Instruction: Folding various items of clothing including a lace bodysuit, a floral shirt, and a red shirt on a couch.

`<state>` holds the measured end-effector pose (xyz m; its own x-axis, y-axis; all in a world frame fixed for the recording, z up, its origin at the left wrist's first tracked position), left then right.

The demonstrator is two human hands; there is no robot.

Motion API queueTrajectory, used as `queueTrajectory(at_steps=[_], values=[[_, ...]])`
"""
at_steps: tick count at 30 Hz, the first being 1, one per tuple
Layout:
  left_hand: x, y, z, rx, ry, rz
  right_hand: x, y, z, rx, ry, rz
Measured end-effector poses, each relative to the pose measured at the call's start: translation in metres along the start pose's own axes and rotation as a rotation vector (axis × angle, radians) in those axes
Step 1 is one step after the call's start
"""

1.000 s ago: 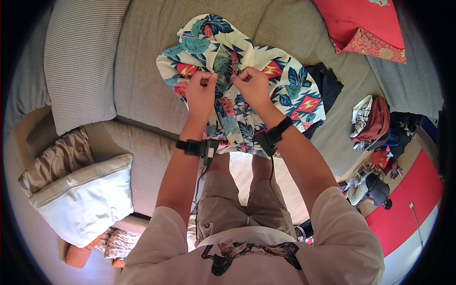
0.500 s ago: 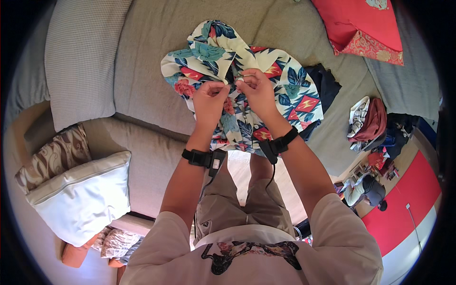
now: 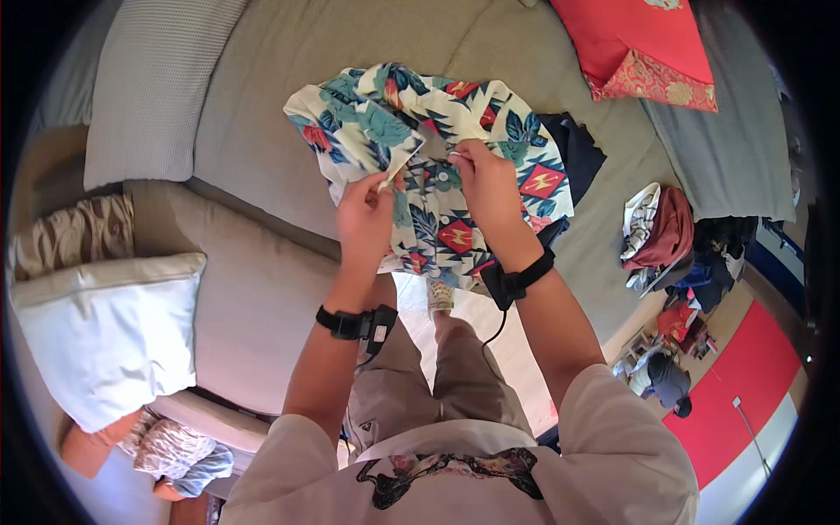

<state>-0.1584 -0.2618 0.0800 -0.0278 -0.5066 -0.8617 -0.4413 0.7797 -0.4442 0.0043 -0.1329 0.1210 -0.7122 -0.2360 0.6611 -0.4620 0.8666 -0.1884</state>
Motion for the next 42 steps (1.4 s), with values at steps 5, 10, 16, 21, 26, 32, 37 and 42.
queueTrajectory(at_steps=[5, 10, 16, 21, 26, 32, 37, 42], values=[[0.002, -0.063, 0.006, -0.132, 0.082, 0.103, -0.017, -0.048, -0.028, -0.159, -0.046, -0.403], [0.011, -0.082, 0.037, -0.139, 0.102, 0.185, -0.034, -0.093, -0.018, 0.031, -0.03, -0.617], [0.064, -0.043, 0.079, 0.102, -0.19, 0.177, -0.082, -0.091, 0.045, 0.313, 0.58, -0.136], [0.085, -0.011, 0.091, 0.087, -0.355, 0.235, -0.101, -0.067, 0.076, 0.282, 0.876, -0.165], [0.091, -0.01, 0.092, 0.089, -0.46, 0.267, -0.108, -0.053, 0.103, 0.214, 0.99, -0.252], [0.097, -0.017, 0.086, 0.076, -0.387, 0.271, -0.132, -0.036, 0.12, 0.333, 1.121, -0.281], [0.098, -0.016, 0.085, 0.038, -0.349, 0.263, -0.147, -0.02, 0.123, 0.359, 1.236, -0.218], [0.105, -0.01, 0.075, 0.009, -0.447, 0.22, -0.148, -0.024, 0.122, 0.297, 1.203, -0.285]])
Point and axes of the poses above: each hand's wrist, its own y-axis towards the middle knuckle, its own z-axis out of the palm, x = y × z, the point moved 3 cm from there along y, towards the middle knuckle, and after that the axes turned 7 degrees about x, right-handed, at the moved point
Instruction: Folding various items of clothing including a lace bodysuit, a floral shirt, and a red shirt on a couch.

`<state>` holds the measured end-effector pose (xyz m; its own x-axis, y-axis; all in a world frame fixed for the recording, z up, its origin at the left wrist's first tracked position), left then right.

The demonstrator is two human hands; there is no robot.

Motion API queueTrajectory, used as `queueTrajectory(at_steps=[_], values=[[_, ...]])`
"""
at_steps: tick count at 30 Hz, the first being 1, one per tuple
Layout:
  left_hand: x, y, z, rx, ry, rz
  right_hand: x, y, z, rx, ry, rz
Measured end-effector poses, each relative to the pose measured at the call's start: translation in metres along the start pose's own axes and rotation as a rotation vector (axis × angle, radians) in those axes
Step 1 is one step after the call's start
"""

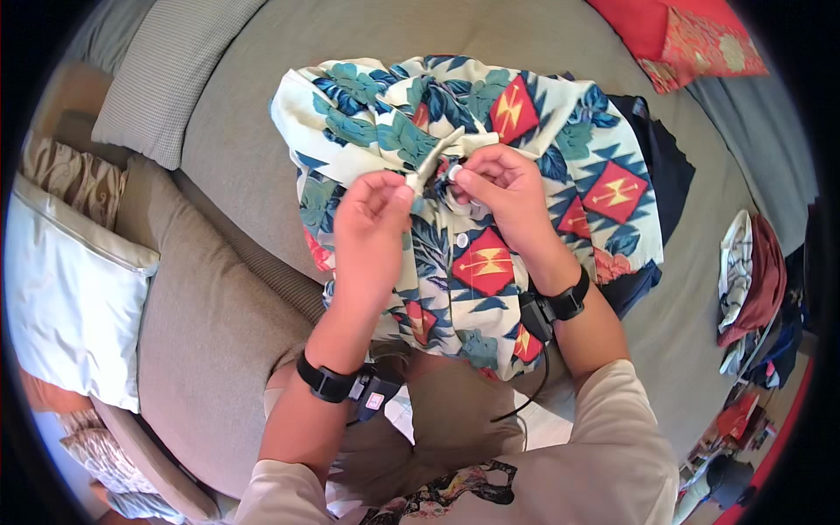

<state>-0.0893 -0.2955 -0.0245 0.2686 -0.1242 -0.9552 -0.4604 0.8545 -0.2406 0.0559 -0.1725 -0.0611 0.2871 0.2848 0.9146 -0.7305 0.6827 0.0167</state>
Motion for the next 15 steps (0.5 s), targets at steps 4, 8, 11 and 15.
queueTrajectory(at_steps=[4, 8, 11, 15], values=[[-0.011, 0.003, 0.003, 0.014, 0.118, 0.167, 0.012, -0.007, 0.014, -0.03, -0.098, -0.028], [-0.027, -0.012, 0.011, 0.019, 0.133, 0.236, 0.037, -0.023, 0.041, -0.119, -0.433, -0.097], [-0.033, -0.031, 0.021, 0.104, 0.048, 0.351, 0.055, -0.038, 0.06, -0.141, -0.611, -0.234], [-0.031, -0.04, 0.025, 0.105, 0.082, 0.355, 0.064, -0.053, 0.07, -0.147, -0.68, -0.343]])
Point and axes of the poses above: each hand's wrist, its own y-axis towards the middle knuckle, its own z-axis out of the palm, x = y × z, the point moved 3 cm from there along y, towards the middle knuckle, and after that the axes turned 7 degrees about x, right-handed, at the moved point
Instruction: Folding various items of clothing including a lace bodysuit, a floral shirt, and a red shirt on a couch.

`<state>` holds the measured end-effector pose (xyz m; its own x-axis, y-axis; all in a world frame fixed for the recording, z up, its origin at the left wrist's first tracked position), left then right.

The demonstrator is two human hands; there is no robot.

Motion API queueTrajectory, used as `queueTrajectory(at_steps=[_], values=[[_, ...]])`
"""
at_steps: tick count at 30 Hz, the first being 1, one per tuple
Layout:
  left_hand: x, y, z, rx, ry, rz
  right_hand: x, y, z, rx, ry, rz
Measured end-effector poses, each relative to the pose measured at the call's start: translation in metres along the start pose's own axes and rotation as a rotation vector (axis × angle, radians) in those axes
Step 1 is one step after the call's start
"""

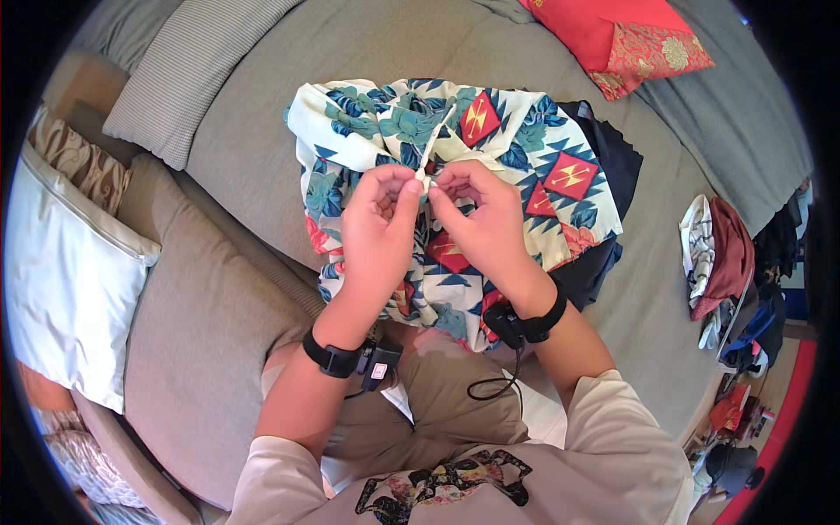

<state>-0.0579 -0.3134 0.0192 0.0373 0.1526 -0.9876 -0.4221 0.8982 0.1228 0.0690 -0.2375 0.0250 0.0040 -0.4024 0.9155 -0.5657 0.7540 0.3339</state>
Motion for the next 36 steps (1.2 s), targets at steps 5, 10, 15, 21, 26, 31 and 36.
queueTrajectory(at_steps=[5, 10, 15, 21, 26, 31, 36], values=[[0.001, -0.003, 0.001, 0.023, -0.013, -0.016, -0.003, -0.011, -0.006, -0.008, 0.146, 0.096], [-0.002, -0.008, 0.001, 0.044, -0.002, -0.006, 0.0, -0.015, -0.003, -0.055, 0.213, 0.104], [-0.002, -0.009, -0.003, 0.022, 0.081, 0.006, 0.007, -0.014, -0.002, -0.056, 0.046, 0.152], [-0.002, -0.008, -0.004, 0.038, 0.18, 0.05, 0.012, -0.014, 0.002, -0.119, 0.085, 0.219], [0.0, -0.008, -0.006, 0.089, 0.009, -0.035, 0.014, -0.015, 0.002, -0.095, 0.124, 0.26], [0.0, -0.008, -0.005, 0.082, -0.003, -0.089, 0.01, -0.02, 0.005, -0.056, 0.15, 0.265], [-0.001, -0.009, -0.004, 0.058, 0.008, -0.083, 0.001, -0.019, 0.008, -0.05, 0.249, 0.28]])
Point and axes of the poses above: each hand's wrist, its own y-axis towards the middle knuckle, its own z-axis out of the palm, x = y × z, the point moved 3 cm from there along y, towards the middle knuckle, and after that the axes turned 7 degrees about x, right-handed, at the moved point
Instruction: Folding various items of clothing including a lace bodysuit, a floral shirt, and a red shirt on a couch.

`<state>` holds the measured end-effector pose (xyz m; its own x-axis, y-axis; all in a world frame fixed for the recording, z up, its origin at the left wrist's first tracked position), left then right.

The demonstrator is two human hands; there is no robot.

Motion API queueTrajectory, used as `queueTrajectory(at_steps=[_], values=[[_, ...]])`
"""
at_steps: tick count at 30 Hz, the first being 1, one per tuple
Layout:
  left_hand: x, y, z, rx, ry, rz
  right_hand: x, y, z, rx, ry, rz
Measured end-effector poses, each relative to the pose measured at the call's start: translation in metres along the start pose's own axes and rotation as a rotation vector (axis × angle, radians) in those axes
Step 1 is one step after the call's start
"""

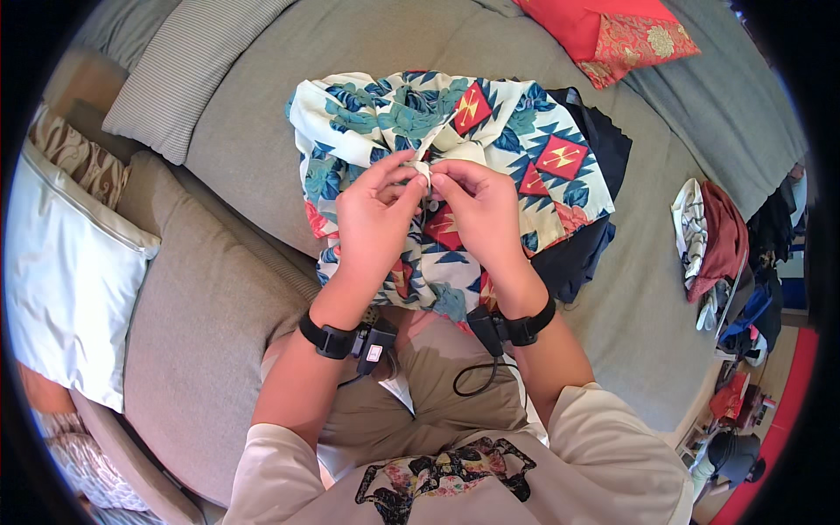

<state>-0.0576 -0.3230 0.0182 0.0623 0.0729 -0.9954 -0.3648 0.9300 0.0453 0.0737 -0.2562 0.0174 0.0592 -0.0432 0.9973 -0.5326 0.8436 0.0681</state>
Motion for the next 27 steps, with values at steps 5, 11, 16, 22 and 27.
queueTrajectory(at_steps=[5, 11, 16, 22, 27], values=[[-0.003, -0.001, 0.001, -0.062, 0.239, 0.111, -0.003, 0.001, 0.004, -0.002, 0.054, 0.019], [-0.008, -0.003, 0.003, -0.096, 0.408, 0.175, -0.003, -0.001, 0.009, -0.11, 0.048, 0.039], [-0.006, -0.001, 0.002, -0.09, 0.317, 0.166, -0.005, -0.005, 0.013, -0.205, -0.02, -0.103], [0.004, 0.001, -0.001, -0.09, 0.074, 0.099, -0.012, 0.001, 0.013, -0.148, 0.196, 0.011], [0.008, 0.009, -0.008, -0.015, -0.221, -0.095, -0.009, 0.009, 0.001, 0.004, 0.055, 0.077]])
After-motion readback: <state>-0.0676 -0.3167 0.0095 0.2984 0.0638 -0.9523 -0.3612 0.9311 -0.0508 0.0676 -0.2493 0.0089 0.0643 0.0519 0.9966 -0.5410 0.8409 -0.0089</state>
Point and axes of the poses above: each hand's wrist, its own y-axis towards the middle knuckle, its own z-axis out of the palm, x = y × z, the point moved 3 cm from there along y, towards the middle knuckle, and after that the axes turned 7 degrees about x, right-handed, at the moved point
